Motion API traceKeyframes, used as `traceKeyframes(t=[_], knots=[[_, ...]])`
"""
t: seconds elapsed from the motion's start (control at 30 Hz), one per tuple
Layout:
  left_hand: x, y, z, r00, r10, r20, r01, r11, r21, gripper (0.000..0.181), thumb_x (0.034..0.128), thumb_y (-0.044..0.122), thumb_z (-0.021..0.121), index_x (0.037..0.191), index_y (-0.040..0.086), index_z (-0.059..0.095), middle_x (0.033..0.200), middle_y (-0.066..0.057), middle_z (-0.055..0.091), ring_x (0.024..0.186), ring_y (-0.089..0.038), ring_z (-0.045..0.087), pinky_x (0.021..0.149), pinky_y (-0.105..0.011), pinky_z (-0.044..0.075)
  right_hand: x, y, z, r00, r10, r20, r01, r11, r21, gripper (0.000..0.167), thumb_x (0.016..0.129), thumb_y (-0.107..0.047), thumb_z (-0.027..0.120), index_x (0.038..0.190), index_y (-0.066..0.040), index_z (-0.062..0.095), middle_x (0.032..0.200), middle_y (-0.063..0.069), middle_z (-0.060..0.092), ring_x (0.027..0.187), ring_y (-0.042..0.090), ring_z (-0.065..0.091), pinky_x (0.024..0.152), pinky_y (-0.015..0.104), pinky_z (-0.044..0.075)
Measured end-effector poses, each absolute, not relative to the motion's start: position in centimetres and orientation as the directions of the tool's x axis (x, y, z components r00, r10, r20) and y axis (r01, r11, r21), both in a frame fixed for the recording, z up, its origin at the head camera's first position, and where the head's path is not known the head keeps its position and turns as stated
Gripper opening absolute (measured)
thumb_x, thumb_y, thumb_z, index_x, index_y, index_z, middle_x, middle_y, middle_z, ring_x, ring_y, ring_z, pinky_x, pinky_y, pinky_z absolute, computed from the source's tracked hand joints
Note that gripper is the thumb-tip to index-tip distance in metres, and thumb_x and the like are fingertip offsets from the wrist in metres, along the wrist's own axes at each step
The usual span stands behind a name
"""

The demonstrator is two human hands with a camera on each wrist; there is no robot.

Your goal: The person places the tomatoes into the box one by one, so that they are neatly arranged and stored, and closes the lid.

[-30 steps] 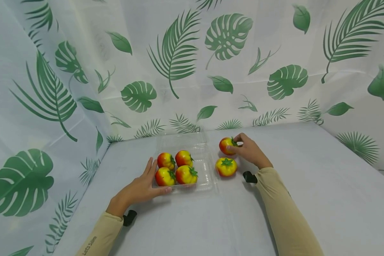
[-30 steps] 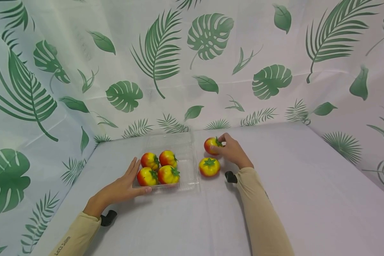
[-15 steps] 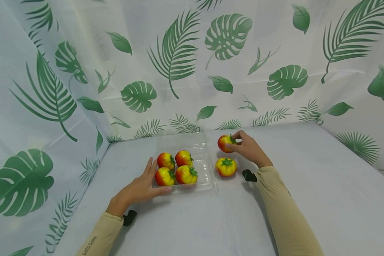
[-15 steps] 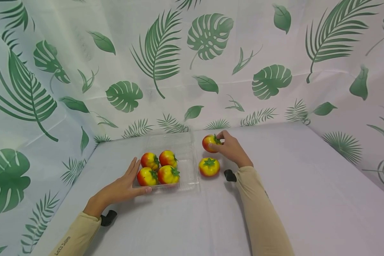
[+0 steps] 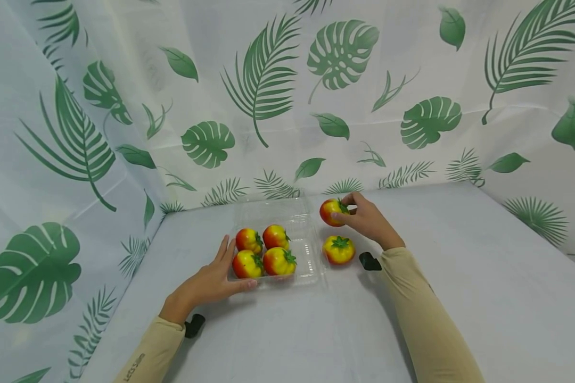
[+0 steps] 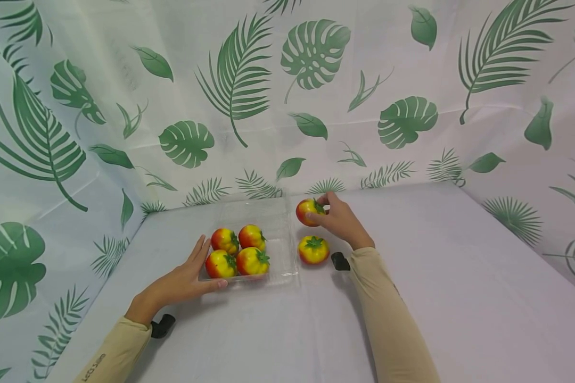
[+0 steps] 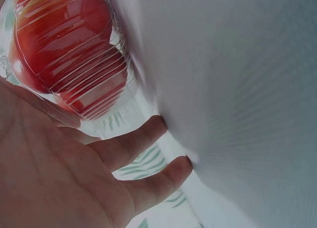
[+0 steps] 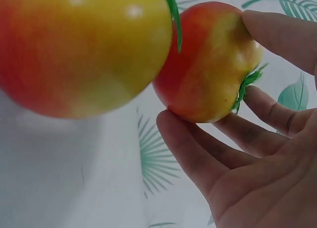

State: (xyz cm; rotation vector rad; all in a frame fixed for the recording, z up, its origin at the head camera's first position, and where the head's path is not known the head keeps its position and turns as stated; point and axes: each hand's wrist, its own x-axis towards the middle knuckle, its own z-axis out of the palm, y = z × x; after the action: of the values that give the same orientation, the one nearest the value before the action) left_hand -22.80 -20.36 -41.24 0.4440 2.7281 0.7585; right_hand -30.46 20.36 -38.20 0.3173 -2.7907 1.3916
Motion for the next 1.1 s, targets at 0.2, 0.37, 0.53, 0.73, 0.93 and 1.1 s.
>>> traceKeyframes(t=[0.2, 0.37, 0.53, 0.73, 0.93, 1.1], knots=[[-22.9, -20.5, -41.3, -0.913, 0.368, -0.176, 0.221, 0.809, 0.545, 0.128, 0.0886, 0.076, 0.070, 0.173, 0.013, -0.002, 0.179, -0.011, -0.014, 0.144, -0.052, 0.047, 0.116, -0.068, 0.037, -30.5, 19.7, -38.0, -0.973, -0.204, 0.105, -0.207, 0.580, -0.788, 0.066, 0.104, -0.040, 0.072, 0.154, -0.007, 0.043, 0.153, 0.024, 0.050, 0.133, 0.048, 0.054, 0.111, 0.062, 0.047], [-22.9, -20.5, -41.3, -0.912, 0.375, -0.168, 0.229, 0.804, 0.549, 0.129, 0.0885, 0.077, 0.070, 0.173, 0.012, -0.002, 0.179, -0.012, -0.014, 0.145, -0.051, 0.045, 0.116, -0.067, 0.037, -30.5, 19.2, -37.9, -0.963, -0.245, 0.110, -0.243, 0.618, -0.748, 0.066, 0.106, -0.041, 0.067, 0.163, -0.018, 0.042, 0.160, 0.023, 0.045, 0.134, 0.048, 0.053, 0.108, 0.063, 0.049], [-22.8, -20.4, -41.3, -0.915, 0.367, -0.170, 0.223, 0.809, 0.544, 0.128, 0.0885, 0.076, 0.070, 0.173, 0.012, -0.001, 0.179, -0.012, -0.013, 0.144, -0.052, 0.046, 0.115, -0.067, 0.038, -30.4, 18.6, -37.9, -0.934, -0.320, 0.159, -0.334, 0.621, -0.709, 0.059, 0.109, -0.033, 0.064, 0.162, -0.015, 0.047, 0.163, 0.021, 0.042, 0.141, 0.044, 0.045, 0.113, 0.063, 0.044], [-22.8, -20.4, -41.2, -0.918, 0.356, -0.173, 0.215, 0.816, 0.536, 0.128, 0.0881, 0.076, 0.071, 0.173, 0.012, -0.001, 0.179, -0.012, -0.012, 0.142, -0.053, 0.048, 0.114, -0.069, 0.039, -30.2, 18.0, -37.8, -0.910, -0.371, 0.184, -0.386, 0.602, -0.699, 0.054, 0.110, -0.026, 0.061, 0.161, -0.014, 0.049, 0.152, 0.023, 0.049, 0.137, 0.043, 0.045, 0.112, 0.064, 0.044], [-22.8, -20.4, -41.1, -0.919, 0.353, -0.175, 0.214, 0.821, 0.529, 0.128, 0.0880, 0.076, 0.070, 0.173, 0.012, -0.001, 0.179, -0.012, -0.012, 0.141, -0.052, 0.050, 0.113, -0.069, 0.040, -30.0, 17.6, -37.8, -0.908, -0.385, 0.166, -0.381, 0.592, -0.711, 0.052, 0.112, -0.024, 0.058, 0.163, -0.019, 0.048, 0.148, 0.024, 0.045, 0.135, 0.043, 0.044, 0.110, 0.067, 0.045], [-22.9, -20.3, -41.2, -0.919, 0.350, -0.179, 0.210, 0.823, 0.528, 0.129, 0.0874, 0.077, 0.070, 0.173, 0.012, 0.000, 0.179, -0.011, -0.012, 0.140, -0.053, 0.050, 0.112, -0.069, 0.041, -29.8, 17.3, -37.6, -0.899, -0.401, 0.178, -0.399, 0.578, -0.712, 0.049, 0.112, -0.020, 0.057, 0.160, -0.015, 0.051, 0.151, 0.024, 0.043, 0.138, 0.044, 0.042, 0.111, 0.068, 0.043]])
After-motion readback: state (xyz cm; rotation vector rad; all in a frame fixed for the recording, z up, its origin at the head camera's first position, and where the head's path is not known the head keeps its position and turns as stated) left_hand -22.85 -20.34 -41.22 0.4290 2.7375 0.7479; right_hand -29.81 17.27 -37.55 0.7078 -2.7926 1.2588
